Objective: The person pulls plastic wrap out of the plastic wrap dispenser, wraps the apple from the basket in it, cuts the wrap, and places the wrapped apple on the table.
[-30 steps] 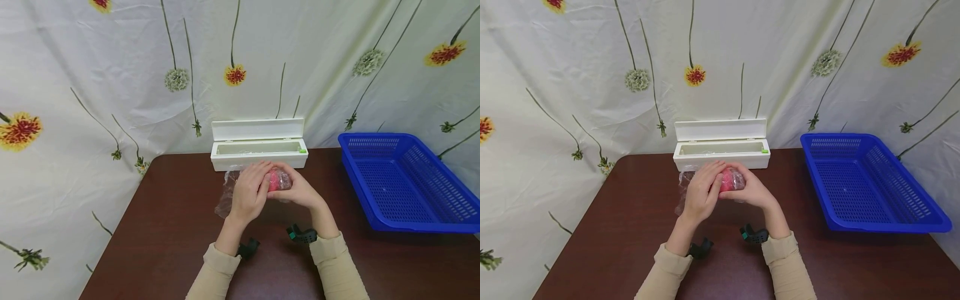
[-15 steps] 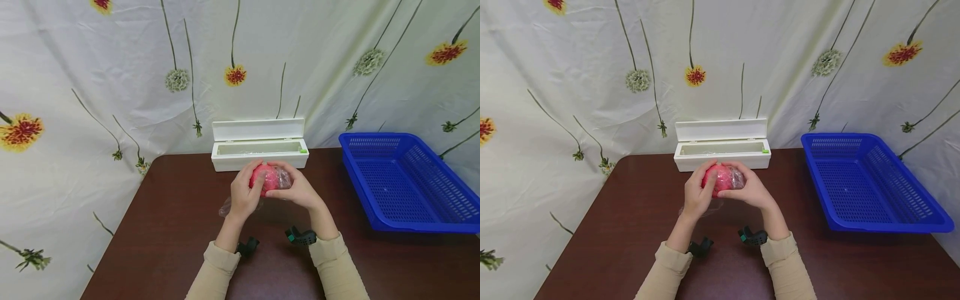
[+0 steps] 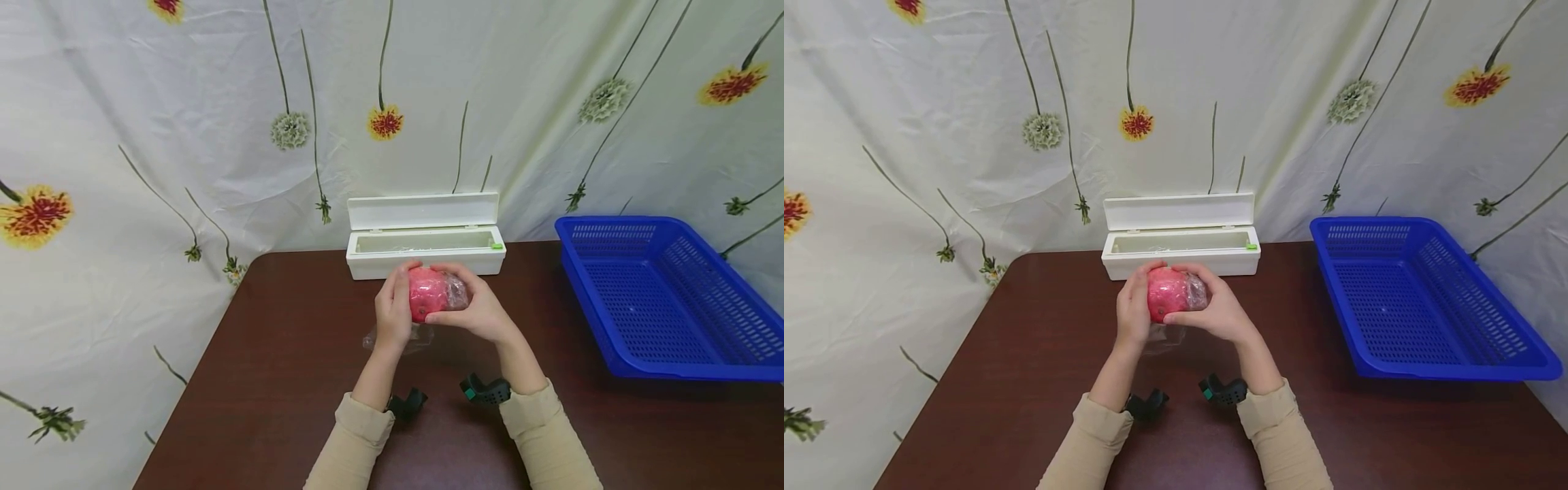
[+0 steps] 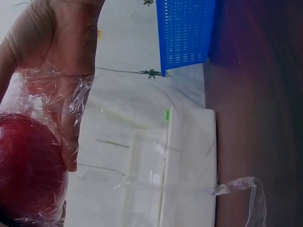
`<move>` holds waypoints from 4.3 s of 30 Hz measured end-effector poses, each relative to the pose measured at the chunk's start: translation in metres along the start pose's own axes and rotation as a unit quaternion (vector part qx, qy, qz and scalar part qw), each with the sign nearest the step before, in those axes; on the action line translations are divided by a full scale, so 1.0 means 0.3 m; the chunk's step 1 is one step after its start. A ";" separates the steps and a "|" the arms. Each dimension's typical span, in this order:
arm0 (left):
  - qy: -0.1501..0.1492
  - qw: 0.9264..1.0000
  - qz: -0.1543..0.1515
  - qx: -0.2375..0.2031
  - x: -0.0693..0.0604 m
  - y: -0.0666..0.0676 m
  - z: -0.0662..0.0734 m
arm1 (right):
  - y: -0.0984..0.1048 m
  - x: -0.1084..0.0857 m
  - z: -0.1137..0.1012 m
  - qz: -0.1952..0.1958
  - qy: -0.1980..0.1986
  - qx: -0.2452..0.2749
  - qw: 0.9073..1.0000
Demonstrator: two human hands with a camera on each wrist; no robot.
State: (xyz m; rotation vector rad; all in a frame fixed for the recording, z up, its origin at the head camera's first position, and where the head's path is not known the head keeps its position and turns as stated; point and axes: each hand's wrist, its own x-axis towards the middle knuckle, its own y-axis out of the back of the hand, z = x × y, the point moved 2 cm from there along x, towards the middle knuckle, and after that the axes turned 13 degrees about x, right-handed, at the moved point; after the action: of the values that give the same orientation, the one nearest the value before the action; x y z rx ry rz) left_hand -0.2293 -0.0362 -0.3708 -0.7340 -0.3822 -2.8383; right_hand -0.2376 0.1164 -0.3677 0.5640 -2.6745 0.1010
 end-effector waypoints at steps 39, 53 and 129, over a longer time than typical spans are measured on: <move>-0.026 0.989 0.141 0.025 0.003 0.038 -0.015 | 0.074 -0.019 -0.034 -0.015 -0.016 0.039 0.999; -0.038 0.987 0.152 0.035 0.003 0.031 -0.017 | 0.077 -0.014 -0.016 -0.023 -0.076 0.035 0.996; -0.110 0.983 0.122 0.078 -0.027 -0.032 -0.006 | -0.152 -0.014 -0.100 0.125 0.184 -0.010 0.975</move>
State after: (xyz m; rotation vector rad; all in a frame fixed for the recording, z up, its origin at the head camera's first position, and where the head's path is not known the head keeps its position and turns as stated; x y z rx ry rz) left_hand -0.2255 -0.0267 -0.3783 -0.9914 -0.5019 -2.4746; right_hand -0.2046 0.0807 -0.3426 0.1763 -2.3651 0.2246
